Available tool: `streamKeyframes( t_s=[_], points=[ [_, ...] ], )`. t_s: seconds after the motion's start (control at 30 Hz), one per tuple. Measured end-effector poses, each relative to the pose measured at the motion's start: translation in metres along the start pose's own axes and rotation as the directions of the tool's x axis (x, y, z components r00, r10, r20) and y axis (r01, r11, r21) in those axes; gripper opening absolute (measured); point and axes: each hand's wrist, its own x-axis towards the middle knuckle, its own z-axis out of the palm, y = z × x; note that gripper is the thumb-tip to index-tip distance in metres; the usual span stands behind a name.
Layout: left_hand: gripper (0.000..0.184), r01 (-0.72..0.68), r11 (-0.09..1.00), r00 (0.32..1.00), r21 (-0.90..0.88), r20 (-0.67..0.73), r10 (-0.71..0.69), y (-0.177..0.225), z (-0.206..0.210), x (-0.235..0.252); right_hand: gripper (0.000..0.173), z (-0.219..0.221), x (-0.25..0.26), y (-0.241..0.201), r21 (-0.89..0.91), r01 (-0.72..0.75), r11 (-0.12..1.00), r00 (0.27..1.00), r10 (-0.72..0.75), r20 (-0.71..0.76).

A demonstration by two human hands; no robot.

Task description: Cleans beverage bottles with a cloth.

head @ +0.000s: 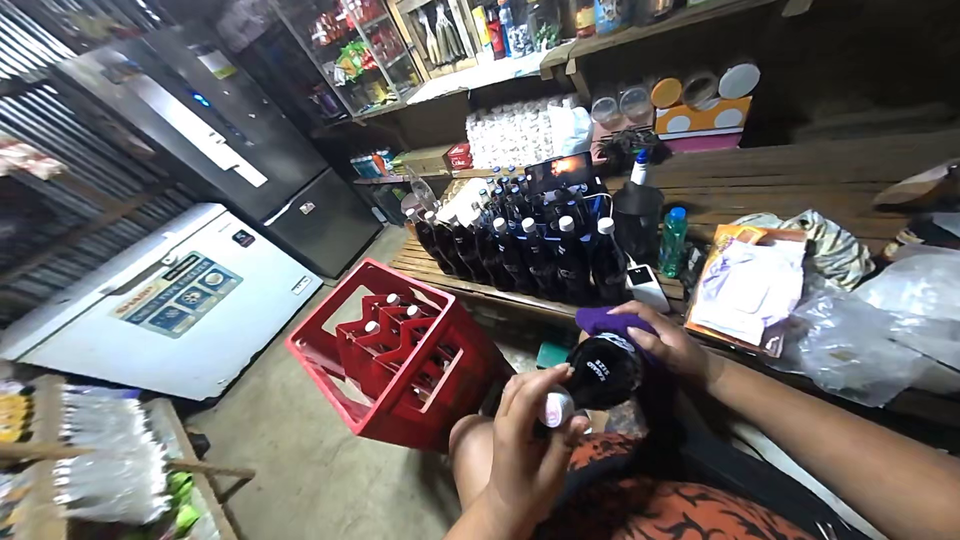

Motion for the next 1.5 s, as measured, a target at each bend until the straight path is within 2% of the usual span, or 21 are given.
streamKeyframes(
  t_s=[0.13, 0.27, 0.37, 0.47, 0.6, 0.7, 0.77, 0.83, 0.93, 1.0, 1.1, 1.2, 1.27, 1.37, 1.5],
  points=[
    [0.046, -0.015, 0.998, 1.000, 0.053, -0.005, 0.015, 0.001, 0.006, 0.000, 0.050, 0.008, 0.017, -0.051, 0.018, 0.184, 0.983, 0.982, -0.184, 0.030],
    [0.055, -0.016, 0.987, 1.000, 0.161, 0.007, 0.015, 0.009, 0.010, 0.001, 0.048, 0.021, 0.023, -0.101, -0.112, 0.414, 0.903, 0.909, -0.404, 0.100],
    [0.060, 0.012, 0.977, 1.000, 0.211, 0.002, -0.013, 0.014, 0.011, -0.003, 0.048, 0.023, 0.026, -0.105, -0.098, 0.467, 0.879, 0.882, -0.455, 0.125],
    [0.062, 0.052, 0.979, 0.998, 0.199, 0.013, -0.056, 0.013, 0.008, -0.007, 0.048, 0.021, 0.027, -0.082, -0.030, 0.398, 0.917, 0.915, -0.395, 0.089],
    [0.059, 0.069, 0.981, 0.997, 0.181, 0.028, -0.075, 0.014, 0.006, -0.010, 0.050, 0.012, 0.016, -0.040, 0.085, 0.191, 0.978, 0.980, -0.194, 0.032],
    [0.050, 0.056, 0.986, 0.998, 0.157, 0.028, -0.061, 0.012, 0.005, -0.011, 0.067, 0.001, 0.001, -0.001, 0.007, -0.001, 1.000, 0.999, 0.001, 0.033],
    [0.044, 0.050, 0.988, 0.998, 0.147, 0.028, -0.055, 0.012, 0.005, -0.011, 0.068, -0.005, -0.007, 0.018, -0.060, -0.120, 0.991, 0.992, 0.123, 0.042],
    [0.043, 0.045, 0.988, 0.998, 0.148, 0.035, -0.051, 0.012, 0.005, -0.010, 0.060, -0.008, -0.008, 0.015, -0.088, -0.207, 0.974, 0.976, 0.211, 0.045],
    [0.046, 0.051, 0.984, 0.998, 0.168, 0.031, -0.057, 0.013, 0.003, -0.009, 0.056, -0.005, 0.001, -0.014, -0.080, -0.215, 0.973, 0.973, 0.220, 0.067],
    [0.050, 0.064, 0.982, 0.997, 0.175, 0.021, -0.069, 0.013, 0.003, -0.009, 0.056, -0.002, 0.006, -0.035, -0.039, -0.143, 0.989, 0.986, 0.146, 0.084],
    [0.055, 0.061, 0.980, 0.998, 0.189, 0.020, -0.066, 0.011, 0.006, -0.011, 0.055, 0.009, 0.013, -0.062, -0.018, 0.101, 0.995, 0.992, -0.100, 0.077],
    [0.058, 0.022, 0.969, 0.998, 0.245, 0.047, -0.034, 0.013, 0.008, -0.013, 0.050, 0.017, 0.016, -0.101, -0.076, 0.358, 0.931, 0.929, -0.347, 0.130],
    [0.059, 0.005, 0.958, 0.998, 0.287, 0.063, -0.024, 0.018, 0.009, -0.014, 0.049, 0.022, 0.015, -0.113, -0.092, 0.477, 0.874, 0.874, -0.461, 0.154],
    [0.059, 0.002, 0.958, 0.998, 0.287, 0.062, -0.021, 0.017, 0.011, -0.016, 0.048, 0.023, 0.015, -0.101, -0.087, 0.506, 0.858, 0.860, -0.496, 0.120],
    [0.059, 0.025, 0.963, 0.998, 0.269, 0.043, -0.038, 0.015, 0.012, -0.016, 0.046, 0.018, 0.013, -0.071, -0.020, 0.388, 0.922, 0.921, -0.387, 0.042]
  ],
)
